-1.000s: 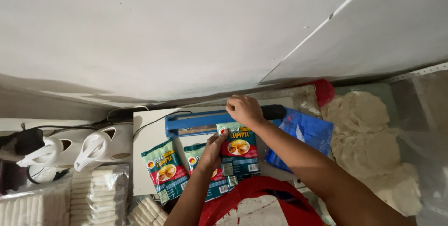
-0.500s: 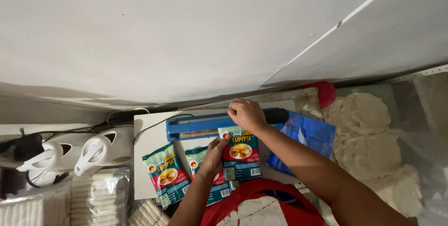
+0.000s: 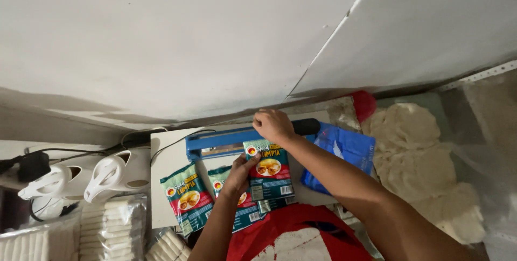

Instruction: The person places stacks of food into printed plastic bags, seals the top of each bag using a heat sealer, and collects the finished packages into a larger blue plastic bag.

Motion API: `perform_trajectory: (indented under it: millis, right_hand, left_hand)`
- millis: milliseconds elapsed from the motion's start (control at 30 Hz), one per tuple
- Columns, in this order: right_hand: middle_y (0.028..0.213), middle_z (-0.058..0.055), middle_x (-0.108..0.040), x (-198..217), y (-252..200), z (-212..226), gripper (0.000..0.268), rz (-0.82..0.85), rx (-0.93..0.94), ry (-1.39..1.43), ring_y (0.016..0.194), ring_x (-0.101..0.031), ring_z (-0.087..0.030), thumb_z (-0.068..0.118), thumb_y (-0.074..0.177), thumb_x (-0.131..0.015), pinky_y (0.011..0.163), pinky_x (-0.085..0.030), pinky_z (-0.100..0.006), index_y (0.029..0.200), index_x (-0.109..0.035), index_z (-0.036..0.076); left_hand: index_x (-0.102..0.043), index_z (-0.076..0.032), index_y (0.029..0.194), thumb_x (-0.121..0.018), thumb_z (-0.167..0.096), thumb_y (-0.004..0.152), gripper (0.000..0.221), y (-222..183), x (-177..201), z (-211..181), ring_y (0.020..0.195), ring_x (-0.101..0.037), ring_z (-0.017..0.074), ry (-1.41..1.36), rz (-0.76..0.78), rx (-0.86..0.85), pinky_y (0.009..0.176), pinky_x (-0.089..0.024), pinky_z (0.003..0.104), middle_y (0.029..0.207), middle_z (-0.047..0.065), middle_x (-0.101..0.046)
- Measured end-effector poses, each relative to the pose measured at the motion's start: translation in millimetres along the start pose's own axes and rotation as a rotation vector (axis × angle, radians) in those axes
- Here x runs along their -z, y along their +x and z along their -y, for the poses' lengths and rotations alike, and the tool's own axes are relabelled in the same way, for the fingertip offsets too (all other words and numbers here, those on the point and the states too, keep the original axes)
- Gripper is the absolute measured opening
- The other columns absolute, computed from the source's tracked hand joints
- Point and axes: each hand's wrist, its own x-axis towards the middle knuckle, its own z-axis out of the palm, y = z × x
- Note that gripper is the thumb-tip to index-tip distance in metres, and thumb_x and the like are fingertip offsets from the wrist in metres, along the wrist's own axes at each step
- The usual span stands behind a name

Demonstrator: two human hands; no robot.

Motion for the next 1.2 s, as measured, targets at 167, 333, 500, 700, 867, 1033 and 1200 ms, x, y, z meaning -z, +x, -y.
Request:
perform_trajectory:
  millis: [167, 333, 500, 700, 867, 1033, 1200]
  right_hand:
    - [0.052, -0.002, -0.04, -0.4, 2.8, 2.0, 0.042, 0.044, -0.05, -0.004, 0.05, -0.054, -0.025, 0.01, 0.088, -0.061, 0.053, -0.051, -0.036, 0.055, -0.036, 0.014]
    - [0.057, -0.006, -0.05, -9.9, 13.9, -3.4, 0.034, 0.098, -0.056, -0.105, 0.056, -0.063, -0.031, 0.015, 0.087, -0.059, 0.055, -0.054, -0.044, 0.057, -0.043, 0.013]
    - [0.059, -0.008, -0.057, 17.4, 20.2, 22.1, 0.03, 0.172, -0.055, -0.118, 0.059, -0.066, -0.036, 0.017, 0.083, -0.058, 0.058, -0.055, -0.048, 0.056, -0.047, 0.014]
    - [0.055, 0.0, -0.034, 83.2, -1.9, 82.3, 0.046, -0.274, 0.304, -0.139, 0.049, -0.048, -0.015, 0.01, 0.1, -0.063, 0.047, -0.043, -0.02, 0.058, -0.044, 0.012]
    - [0.056, 0.004, -0.028, 90.6, -53.6, 101.3, 0.053, -0.325, 0.286, 0.117, 0.047, -0.037, -0.015, 0.026, 0.107, -0.061, 0.045, -0.038, -0.022, 0.061, -0.037, 0.016]
    - [0.063, 0.003, -0.041, 41.3, -99.7, 69.6, 0.04, -0.157, 0.307, 0.115, 0.052, -0.043, -0.013, 0.023, 0.101, -0.067, 0.045, -0.039, -0.026, 0.067, -0.047, 0.015]
    - [0.114, -0.025, -0.07, -2.4, -143.7, 83.2, 0.026, -0.03, 0.56, 0.125, 0.106, -0.07, -0.036, 0.003, 0.092, -0.072, 0.1, -0.059, -0.042, 0.116, -0.068, -0.007]
  left_hand:
    - [-0.068, 0.008, 0.117, -0.089, -0.015, 0.082, 0.047, 0.6, 1.2, -1.6, 0.092, -0.074, 0.0388, 0.004, 0.012, -0.006, 0.082, -0.06, 0.055, 0.099, 0.024, -0.07]
    - [-0.065, 0.007, 0.123, -0.088, -0.015, 0.082, 0.052, -10.2, -2.0, -16.2, 0.096, -0.073, 0.0392, 0.036, 0.061, -0.01, 0.085, -0.059, 0.055, 0.103, 0.024, -0.069]
    - [-0.065, 0.007, 0.125, -0.089, -0.013, 0.081, 0.054, -38.3, 2.5, -26.1, 0.097, -0.072, 0.0414, 0.074, 0.094, -0.01, 0.087, -0.058, 0.056, 0.105, 0.026, -0.069]
    - [-0.065, 0.009, 0.123, -0.087, -0.006, 0.079, 0.051, -62.9, 45.4, -12.4, 0.094, -0.074, 0.0403, 0.055, 0.101, -0.022, 0.084, -0.06, 0.054, 0.103, 0.023, -0.069]
    - [-0.072, 0.003, 0.105, -0.086, -0.014, 0.083, 0.031, -90.0, 52.3, -17.7, 0.089, -0.075, 0.0331, 0.125, 0.024, -0.156, 0.082, -0.06, 0.046, 0.094, 0.016, -0.071]
    - [-0.062, -0.009, 0.124, -0.078, -0.033, 0.086, 0.048, -70.5, 112.3, 0.8, 0.112, -0.065, 0.0365, 1.057, -0.461, -0.418, 0.095, -0.055, 0.05, 0.12, 0.015, -0.064]
    - [-0.057, -0.022, 0.146, -0.058, 0.012, 0.089, 0.067, -122.8, 245.4, 31.3, 0.112, -0.065, 0.0297, 1.115, -1.016, -0.487, 0.069, -0.06, 0.04, 0.147, 0.008, -0.058]
